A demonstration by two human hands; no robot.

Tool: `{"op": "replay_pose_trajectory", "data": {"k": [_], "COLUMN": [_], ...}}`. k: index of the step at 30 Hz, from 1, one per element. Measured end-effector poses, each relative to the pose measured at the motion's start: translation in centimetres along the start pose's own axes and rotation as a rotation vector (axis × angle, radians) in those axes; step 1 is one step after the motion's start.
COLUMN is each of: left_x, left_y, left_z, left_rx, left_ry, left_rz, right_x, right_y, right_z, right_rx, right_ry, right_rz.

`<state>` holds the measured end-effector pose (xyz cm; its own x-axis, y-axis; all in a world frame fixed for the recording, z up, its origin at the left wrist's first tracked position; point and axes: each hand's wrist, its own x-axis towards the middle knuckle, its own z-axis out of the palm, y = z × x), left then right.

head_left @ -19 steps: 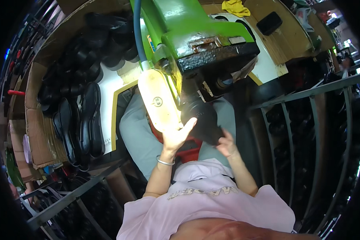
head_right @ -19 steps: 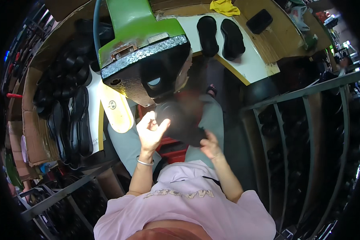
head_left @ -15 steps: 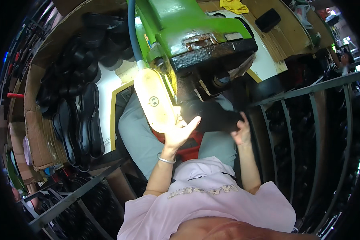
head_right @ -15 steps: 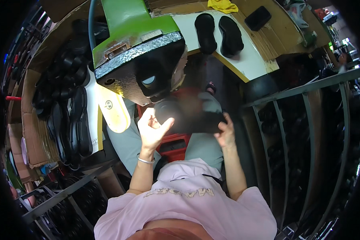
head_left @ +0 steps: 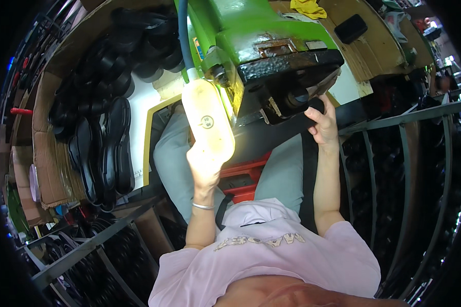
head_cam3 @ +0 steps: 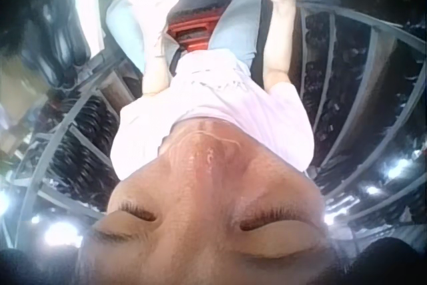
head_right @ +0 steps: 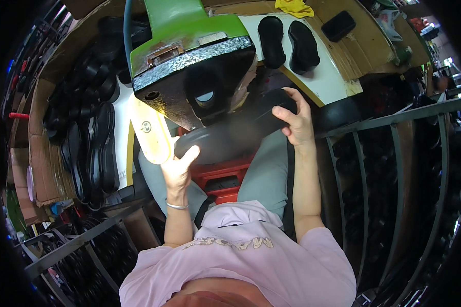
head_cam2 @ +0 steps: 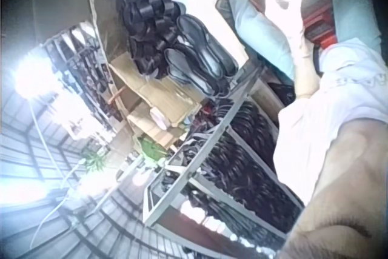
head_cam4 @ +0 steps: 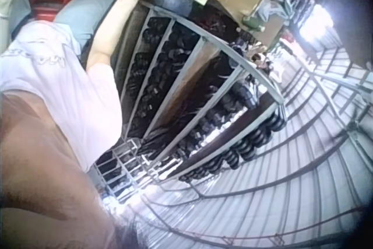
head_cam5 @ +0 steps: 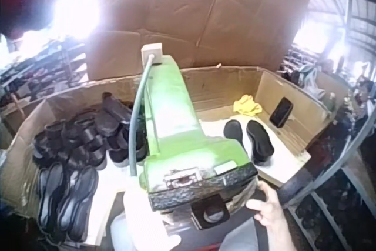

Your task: The person repeatedly presses the sole of a black shoe against a green grinding machine to smooth or shape it. They handle multiple shoes one at a time, rotating each to treat different areas of the sole, then place the finished shoe aside.

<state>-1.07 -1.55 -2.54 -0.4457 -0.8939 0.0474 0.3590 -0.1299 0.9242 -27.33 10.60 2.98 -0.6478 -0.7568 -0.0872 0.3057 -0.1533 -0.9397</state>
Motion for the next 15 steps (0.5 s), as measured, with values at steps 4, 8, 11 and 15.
{"op": "replay_pose_trajectory", "data": {"k": [4, 8, 11, 15], "left_x": [-0.4, -0.3, 0.0, 1.2], "left_y": [2.2, 2.6, 1.2, 0.0], "left_z": [-2.7, -0.6, 2.4, 5.0], "left_rx": [0.085, 0.126, 0.16, 0.37], "left_ry": [-0.033, -0.086, -0.108, -0.06], "left_rz": [-0.014, 0.053, 0.058, 0.239], "right_x": [-0.6, -0.3, 0.2, 1.0], "right_y": [0.9, 0.8, 0.1, -1.5], "right_z": [1.9, -0.2, -2.1, -3.1], "right_rx": [-0.023, 0.016, 0.017, -0.067], "right_ry": [-0.057, -0.082, -0.018, 0.062], "right_rz": [-0.054, -0.127, -0.174, -0.196]}}
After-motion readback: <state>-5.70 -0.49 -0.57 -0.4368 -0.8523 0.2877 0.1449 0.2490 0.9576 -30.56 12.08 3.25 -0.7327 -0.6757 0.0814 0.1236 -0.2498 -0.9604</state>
